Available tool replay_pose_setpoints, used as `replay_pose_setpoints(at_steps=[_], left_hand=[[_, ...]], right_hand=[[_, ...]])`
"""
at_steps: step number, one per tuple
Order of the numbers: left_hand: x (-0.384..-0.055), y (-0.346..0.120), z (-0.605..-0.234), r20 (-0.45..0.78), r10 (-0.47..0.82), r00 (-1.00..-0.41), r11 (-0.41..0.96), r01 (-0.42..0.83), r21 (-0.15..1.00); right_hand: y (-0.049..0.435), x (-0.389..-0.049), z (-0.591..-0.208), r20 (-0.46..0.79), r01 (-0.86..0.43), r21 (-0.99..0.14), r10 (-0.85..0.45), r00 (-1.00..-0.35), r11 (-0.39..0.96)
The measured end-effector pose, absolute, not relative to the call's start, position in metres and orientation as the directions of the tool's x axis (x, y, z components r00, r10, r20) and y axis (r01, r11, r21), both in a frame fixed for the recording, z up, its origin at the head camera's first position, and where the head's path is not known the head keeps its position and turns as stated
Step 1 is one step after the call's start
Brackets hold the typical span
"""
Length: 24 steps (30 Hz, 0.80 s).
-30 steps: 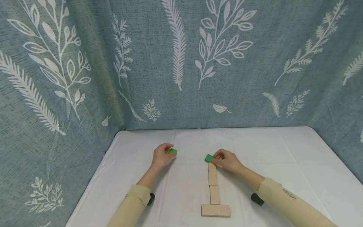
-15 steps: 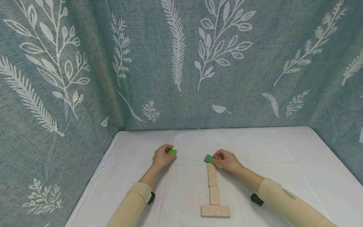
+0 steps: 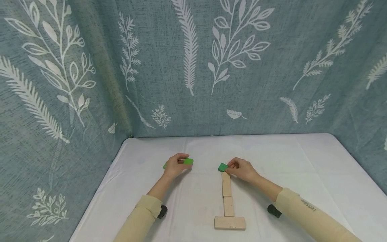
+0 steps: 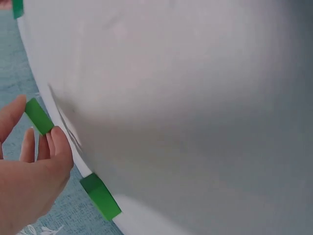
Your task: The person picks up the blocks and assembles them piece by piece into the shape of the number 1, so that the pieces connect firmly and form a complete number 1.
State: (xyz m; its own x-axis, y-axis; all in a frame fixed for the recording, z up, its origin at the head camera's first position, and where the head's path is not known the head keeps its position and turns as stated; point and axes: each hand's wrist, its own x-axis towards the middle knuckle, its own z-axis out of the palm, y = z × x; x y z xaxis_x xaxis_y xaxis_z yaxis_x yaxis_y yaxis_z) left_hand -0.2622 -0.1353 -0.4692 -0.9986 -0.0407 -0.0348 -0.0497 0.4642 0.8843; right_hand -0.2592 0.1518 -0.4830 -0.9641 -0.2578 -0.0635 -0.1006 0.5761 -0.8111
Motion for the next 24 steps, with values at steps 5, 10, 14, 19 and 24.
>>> replay_pose_setpoints(at_steps=[5,10,14,19,24], left_hand=[[-0.259,-0.131,-0.469,-0.084,-0.019,-0.996,0.379,-0.084,0.922],[-0.257,-0.127,-0.473,-0.095,-0.006,-0.995,0.338,-0.091,0.937],[-0.253,-0.123,-0.472,-0.110,0.016,-0.994,0.308,-0.100,0.946],[-0.247,-0.118,-0.470,-0.130,0.037,-0.991,0.296,-0.114,0.949],[-0.245,-0.112,-0.470,-0.131,0.046,-0.990,0.304,-0.111,0.946]], right_hand=[[0.152,-0.259,-0.483,-0.061,-0.103,-0.811,-0.258,-0.964,0.576],[0.151,-0.259,-0.483,-0.054,-0.110,-0.810,-0.260,-0.964,0.576],[0.151,-0.258,-0.481,-0.069,-0.097,-0.806,-0.256,-0.964,0.583],[0.151,-0.258,-0.481,-0.073,-0.097,-0.805,-0.260,-0.963,0.585],[0.150,-0.257,-0.483,-0.065,-0.102,-0.807,-0.260,-0.963,0.582]])
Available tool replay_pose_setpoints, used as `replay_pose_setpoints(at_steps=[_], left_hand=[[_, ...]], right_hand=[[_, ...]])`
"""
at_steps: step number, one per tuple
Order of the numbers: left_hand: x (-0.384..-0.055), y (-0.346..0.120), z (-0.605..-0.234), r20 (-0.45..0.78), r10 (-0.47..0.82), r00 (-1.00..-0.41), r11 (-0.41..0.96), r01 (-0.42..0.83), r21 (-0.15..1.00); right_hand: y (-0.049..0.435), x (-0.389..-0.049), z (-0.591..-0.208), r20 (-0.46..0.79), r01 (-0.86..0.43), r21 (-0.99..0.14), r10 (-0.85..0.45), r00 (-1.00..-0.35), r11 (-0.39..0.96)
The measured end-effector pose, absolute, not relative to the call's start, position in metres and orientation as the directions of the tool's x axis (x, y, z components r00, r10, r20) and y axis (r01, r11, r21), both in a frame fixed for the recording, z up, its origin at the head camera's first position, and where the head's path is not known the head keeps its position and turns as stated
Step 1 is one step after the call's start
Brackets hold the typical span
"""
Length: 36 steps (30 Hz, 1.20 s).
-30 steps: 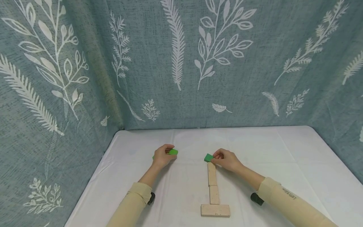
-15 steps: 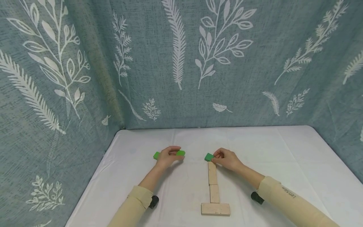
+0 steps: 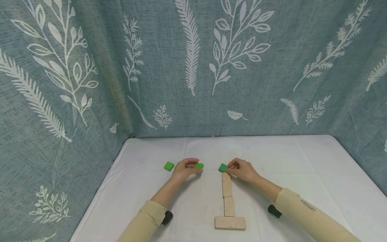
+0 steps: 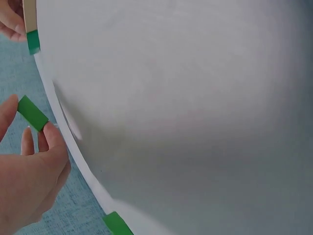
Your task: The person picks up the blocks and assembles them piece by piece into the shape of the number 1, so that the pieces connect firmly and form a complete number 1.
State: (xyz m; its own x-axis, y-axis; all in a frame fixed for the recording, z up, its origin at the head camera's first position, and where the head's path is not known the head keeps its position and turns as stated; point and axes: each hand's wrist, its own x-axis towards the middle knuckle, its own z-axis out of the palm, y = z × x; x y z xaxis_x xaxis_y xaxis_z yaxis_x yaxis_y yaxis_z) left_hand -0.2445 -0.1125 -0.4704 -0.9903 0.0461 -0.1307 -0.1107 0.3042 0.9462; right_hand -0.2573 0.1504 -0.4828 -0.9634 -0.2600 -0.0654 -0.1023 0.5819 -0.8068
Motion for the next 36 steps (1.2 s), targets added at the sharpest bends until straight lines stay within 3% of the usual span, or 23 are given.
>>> replay_pose_setpoints(at_steps=[25,36], left_hand=[[-0.244,-0.072,-0.475,-0.120,0.135,-0.984,0.333,-0.069,0.940],[-0.243,-0.063,-0.477,-0.063,0.159,-0.985,0.400,0.006,0.916]], right_hand=[[0.150,-0.259,-0.486,-0.084,-0.072,-0.801,-0.230,-0.970,0.595],[0.151,-0.261,-0.486,-0.078,-0.081,-0.803,-0.238,-0.968,0.590]])
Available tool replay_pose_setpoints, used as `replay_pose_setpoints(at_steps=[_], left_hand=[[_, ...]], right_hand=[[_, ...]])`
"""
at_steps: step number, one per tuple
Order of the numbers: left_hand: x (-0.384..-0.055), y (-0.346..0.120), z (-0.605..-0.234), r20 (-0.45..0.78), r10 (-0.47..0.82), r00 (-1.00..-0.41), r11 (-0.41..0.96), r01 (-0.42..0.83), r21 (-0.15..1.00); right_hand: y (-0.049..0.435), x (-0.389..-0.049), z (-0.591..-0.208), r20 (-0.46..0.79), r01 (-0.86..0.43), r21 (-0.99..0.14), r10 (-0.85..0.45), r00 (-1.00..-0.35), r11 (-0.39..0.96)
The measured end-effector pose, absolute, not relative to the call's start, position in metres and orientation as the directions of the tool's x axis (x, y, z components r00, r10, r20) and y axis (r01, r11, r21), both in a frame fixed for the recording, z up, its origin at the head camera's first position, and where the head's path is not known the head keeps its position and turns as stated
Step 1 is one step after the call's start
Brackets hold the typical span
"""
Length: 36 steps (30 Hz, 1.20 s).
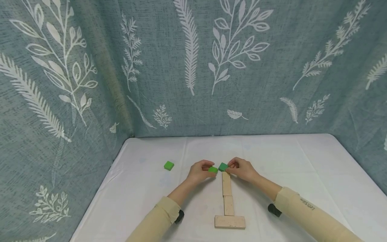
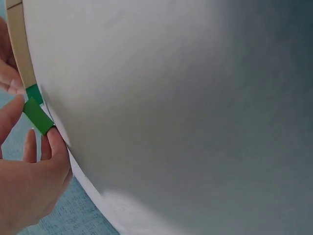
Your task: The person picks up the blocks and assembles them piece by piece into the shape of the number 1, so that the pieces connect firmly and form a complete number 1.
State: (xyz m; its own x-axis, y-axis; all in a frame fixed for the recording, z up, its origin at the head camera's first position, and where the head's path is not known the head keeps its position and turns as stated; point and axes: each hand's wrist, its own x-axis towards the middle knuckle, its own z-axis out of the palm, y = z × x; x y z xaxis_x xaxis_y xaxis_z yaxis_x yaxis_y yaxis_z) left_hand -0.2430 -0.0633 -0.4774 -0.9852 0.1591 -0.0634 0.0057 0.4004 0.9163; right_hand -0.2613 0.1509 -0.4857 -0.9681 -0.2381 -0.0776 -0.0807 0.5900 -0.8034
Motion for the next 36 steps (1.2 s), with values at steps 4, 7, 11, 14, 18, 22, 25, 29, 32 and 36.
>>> replay_pose_setpoints(at_steps=[4,7,11,14,18,22,25,29,32,36], left_hand=[[-0.244,-0.060,-0.479,-0.042,0.169,-0.985,0.434,0.036,0.900],[-0.245,-0.058,-0.480,-0.038,0.176,-0.984,0.453,0.046,0.891],[-0.245,-0.055,-0.480,-0.014,0.191,-0.982,0.474,0.079,0.877],[-0.246,-0.054,-0.481,0.019,0.206,-0.978,0.493,0.121,0.862],[-0.245,-0.053,-0.481,0.041,0.216,-0.975,0.513,0.149,0.845],[-0.245,-0.052,-0.481,0.050,0.217,-0.975,0.521,0.159,0.839],[-0.245,-0.051,-0.481,0.059,0.221,-0.974,0.528,0.170,0.832],[-0.245,-0.051,-0.482,0.067,0.226,-0.972,0.540,0.183,0.821],[-0.245,-0.050,-0.482,0.066,0.226,-0.972,0.543,0.182,0.820],[-0.244,-0.050,-0.482,0.078,0.233,-0.969,0.547,0.197,0.813]], right_hand=[[0.151,-0.261,-0.485,-0.072,-0.089,-0.800,-0.243,-0.967,0.593],[0.151,-0.261,-0.485,-0.071,-0.090,-0.800,-0.243,-0.967,0.593],[0.151,-0.259,-0.483,-0.071,-0.091,-0.803,-0.246,-0.967,0.589],[0.151,-0.259,-0.482,-0.071,-0.092,-0.804,-0.247,-0.966,0.588],[0.151,-0.259,-0.482,-0.063,-0.103,-0.807,-0.258,-0.964,0.581],[0.151,-0.259,-0.483,-0.042,-0.134,-0.809,-0.284,-0.958,0.573],[0.151,-0.259,-0.484,-0.027,-0.155,-0.805,-0.297,-0.954,0.572],[0.151,-0.260,-0.485,-0.018,-0.162,-0.805,-0.297,-0.955,0.570],[0.151,-0.260,-0.486,-0.014,-0.165,-0.804,-0.295,-0.955,0.572],[0.151,-0.259,-0.485,-0.012,-0.168,-0.798,-0.294,-0.956,0.579]])
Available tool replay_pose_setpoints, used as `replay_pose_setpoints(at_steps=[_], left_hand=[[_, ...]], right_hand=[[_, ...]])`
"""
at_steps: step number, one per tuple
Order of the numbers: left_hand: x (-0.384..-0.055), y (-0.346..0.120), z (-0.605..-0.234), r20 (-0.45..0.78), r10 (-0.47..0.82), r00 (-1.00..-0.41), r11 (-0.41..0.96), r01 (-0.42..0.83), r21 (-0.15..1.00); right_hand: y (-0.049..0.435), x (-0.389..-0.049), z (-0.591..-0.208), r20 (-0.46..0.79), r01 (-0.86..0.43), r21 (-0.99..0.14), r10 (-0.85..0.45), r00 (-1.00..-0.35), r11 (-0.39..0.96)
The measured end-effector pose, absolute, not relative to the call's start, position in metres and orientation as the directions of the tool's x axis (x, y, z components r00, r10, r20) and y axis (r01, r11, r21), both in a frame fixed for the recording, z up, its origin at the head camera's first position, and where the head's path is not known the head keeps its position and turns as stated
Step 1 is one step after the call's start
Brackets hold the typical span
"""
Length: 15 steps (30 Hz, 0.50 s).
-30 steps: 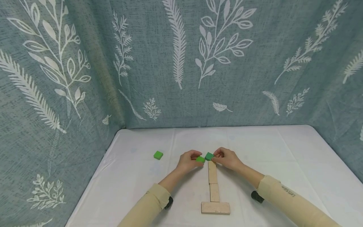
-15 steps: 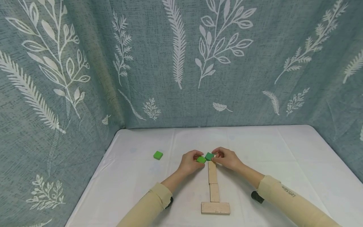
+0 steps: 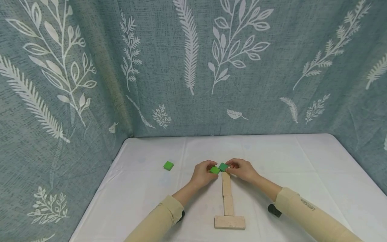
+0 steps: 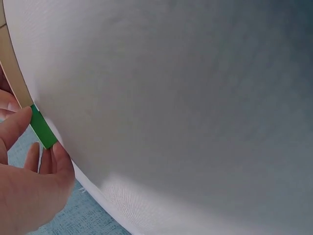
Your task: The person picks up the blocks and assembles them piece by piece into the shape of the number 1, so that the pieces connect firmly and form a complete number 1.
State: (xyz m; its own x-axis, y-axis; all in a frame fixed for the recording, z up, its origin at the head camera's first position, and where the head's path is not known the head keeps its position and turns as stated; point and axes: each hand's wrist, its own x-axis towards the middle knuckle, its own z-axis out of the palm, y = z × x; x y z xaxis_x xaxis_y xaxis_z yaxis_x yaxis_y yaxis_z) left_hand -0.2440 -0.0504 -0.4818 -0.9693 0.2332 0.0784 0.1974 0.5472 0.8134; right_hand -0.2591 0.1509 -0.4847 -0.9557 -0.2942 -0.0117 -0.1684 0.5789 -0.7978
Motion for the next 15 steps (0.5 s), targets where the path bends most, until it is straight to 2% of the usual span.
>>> replay_pose_setpoints(at_steps=[15], left_hand=[[-0.2414,-0.0500,-0.4810,0.085,0.226,-0.970,0.553,0.200,0.809]], right_hand=[[0.1513,-0.2596,-0.4846,-0.028,-0.151,-0.790,-0.281,-0.959,0.595]])
